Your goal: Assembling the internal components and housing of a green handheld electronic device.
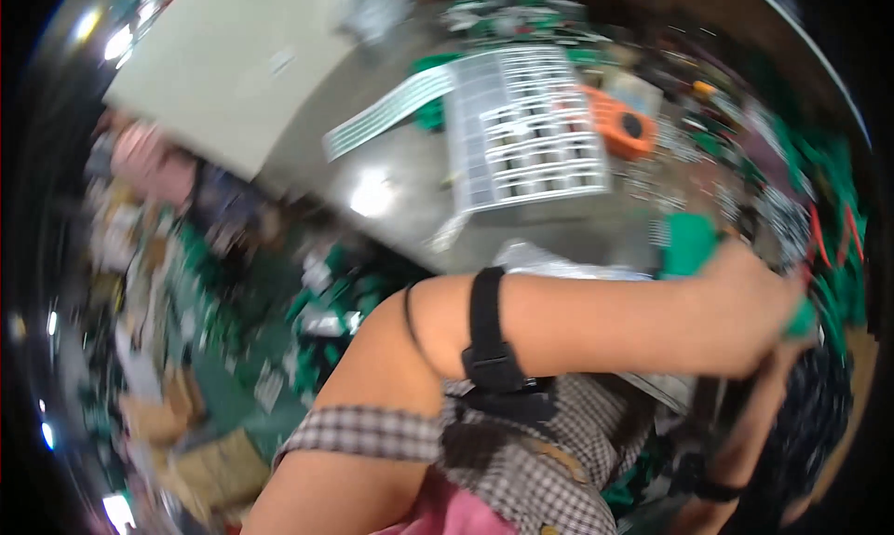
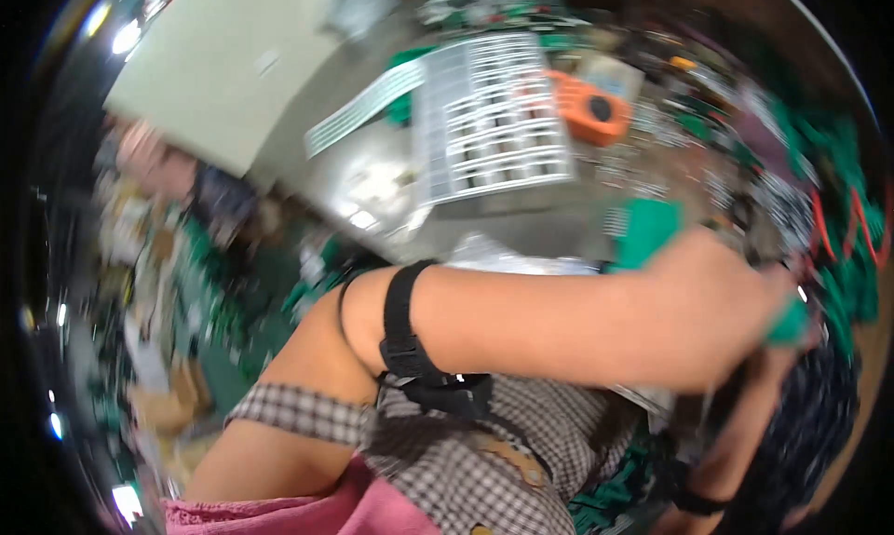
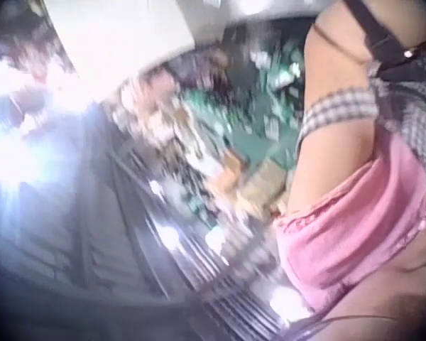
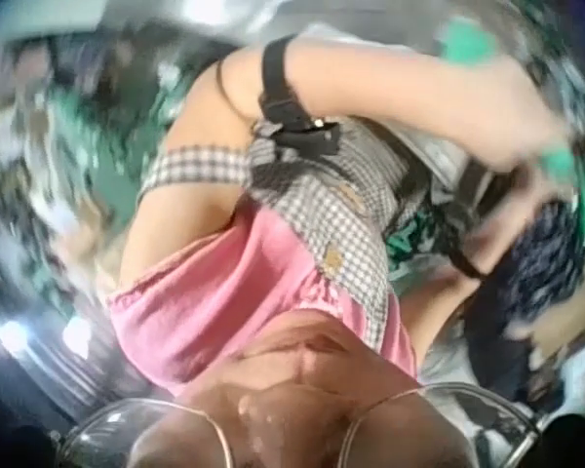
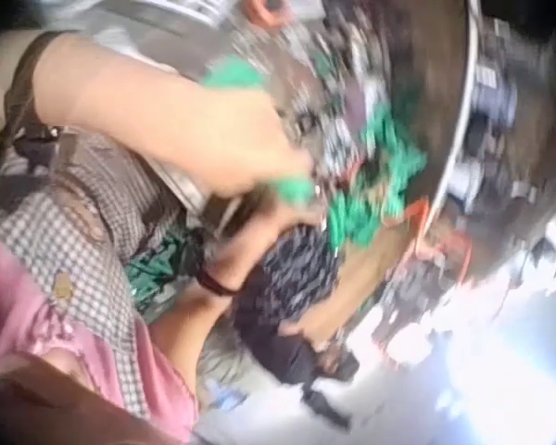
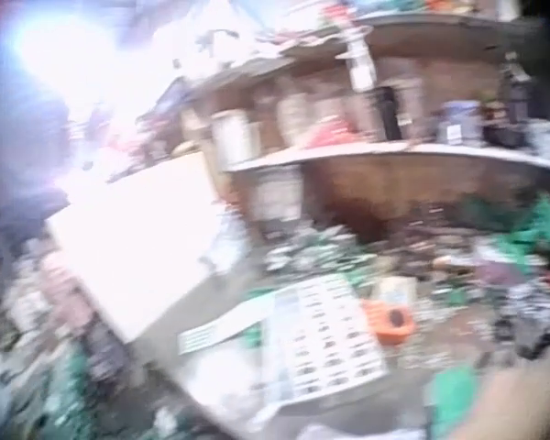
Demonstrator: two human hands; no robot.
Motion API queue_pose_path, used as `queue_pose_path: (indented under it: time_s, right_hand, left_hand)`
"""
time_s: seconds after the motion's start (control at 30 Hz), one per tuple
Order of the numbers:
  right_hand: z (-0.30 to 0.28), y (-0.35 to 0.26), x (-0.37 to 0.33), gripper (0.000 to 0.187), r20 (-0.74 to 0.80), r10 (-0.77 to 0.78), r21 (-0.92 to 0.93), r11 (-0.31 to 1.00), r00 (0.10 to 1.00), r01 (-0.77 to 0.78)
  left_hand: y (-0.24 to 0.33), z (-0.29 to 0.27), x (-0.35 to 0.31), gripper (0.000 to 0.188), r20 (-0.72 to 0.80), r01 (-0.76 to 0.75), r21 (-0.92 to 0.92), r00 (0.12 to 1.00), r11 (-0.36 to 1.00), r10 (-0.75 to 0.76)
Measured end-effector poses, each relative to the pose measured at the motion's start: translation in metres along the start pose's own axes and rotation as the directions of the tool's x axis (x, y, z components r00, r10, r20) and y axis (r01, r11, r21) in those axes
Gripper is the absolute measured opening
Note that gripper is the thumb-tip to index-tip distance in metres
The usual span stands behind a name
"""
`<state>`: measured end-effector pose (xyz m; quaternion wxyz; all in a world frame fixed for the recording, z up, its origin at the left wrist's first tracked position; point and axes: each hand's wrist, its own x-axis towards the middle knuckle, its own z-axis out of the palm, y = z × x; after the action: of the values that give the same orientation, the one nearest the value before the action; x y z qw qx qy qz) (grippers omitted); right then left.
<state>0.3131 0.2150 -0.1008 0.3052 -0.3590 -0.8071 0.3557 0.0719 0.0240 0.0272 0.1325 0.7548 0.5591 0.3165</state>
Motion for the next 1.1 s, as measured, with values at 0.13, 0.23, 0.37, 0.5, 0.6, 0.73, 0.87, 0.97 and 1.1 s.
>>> queue_pose_path:
  time_s: [0.13, 0.23, 0.37, 0.5, 0.6, 0.73, 0.87, 0.97, 1.1]
  right_hand:
    - [0.010, -0.079, -0.038, 0.031, -0.019, 0.018, 0.134, 0.991, 1.000, -0.015]
    - [0.025, -0.088, -0.014, 0.019, 0.171, -0.346, -0.204, 0.904, 0.923, 0.376]
    - [0.097, -0.200, -0.054, 0.013, 0.571, -0.329, 0.104, 0.938, 0.752, 0.331]
    - [0.119, -0.166, -0.049, 0.023, 0.487, -0.138, 0.028, 0.989, 0.862, 0.142]
    - [0.148, -0.182, -0.054, 0.019, 0.544, -0.149, 0.028, 0.987, 0.826, 0.159]
    - [0.159, -0.188, -0.040, 0.020, 0.664, -0.145, -0.052, 0.970, 0.733, 0.239]
    - [0.166, -0.209, -0.041, 0.018, 0.597, -0.120, -0.126, 0.963, 0.793, 0.240]
    - [0.171, -0.219, -0.045, 0.014, 0.631, -0.176, -0.138, 0.933, 0.756, 0.332]
    - [0.144, -0.213, -0.047, 0.017, 0.582, -0.101, -0.171, 0.955, 0.807, 0.243]
  left_hand:
    - [0.024, -0.103, -0.099, 0.048, 0.067, 0.096, -0.040, 0.993, 0.995, -0.093]
    - [0.004, -0.159, -0.205, 0.041, 0.000, 0.403, -0.219, 0.911, 0.889, -0.413]
    - [0.001, -0.206, -0.386, 0.038, 0.183, 0.832, -0.037, 0.550, 0.553, -0.815]
    - [0.013, -0.157, -0.536, 0.039, -0.093, 0.842, 0.477, 0.334, 0.252, -0.938]
    - [-0.004, -0.115, -0.631, 0.043, -0.069, 0.752, 0.655, 0.154, 0.072, -0.986]
    - [-0.048, -0.048, -0.760, 0.049, -0.138, 0.862, 0.486, -0.090, -0.146, -0.986]
    - [-0.064, 0.022, -0.818, 0.047, -0.380, 0.842, 0.322, -0.304, -0.433, -0.874]
    - [-0.082, 0.052, -0.807, 0.057, -0.197, 0.785, 0.204, -0.552, -0.585, -0.810]
    - [-0.087, 0.004, -0.812, 0.095, 0.064, 0.713, 0.388, -0.654, -0.585, -0.754]
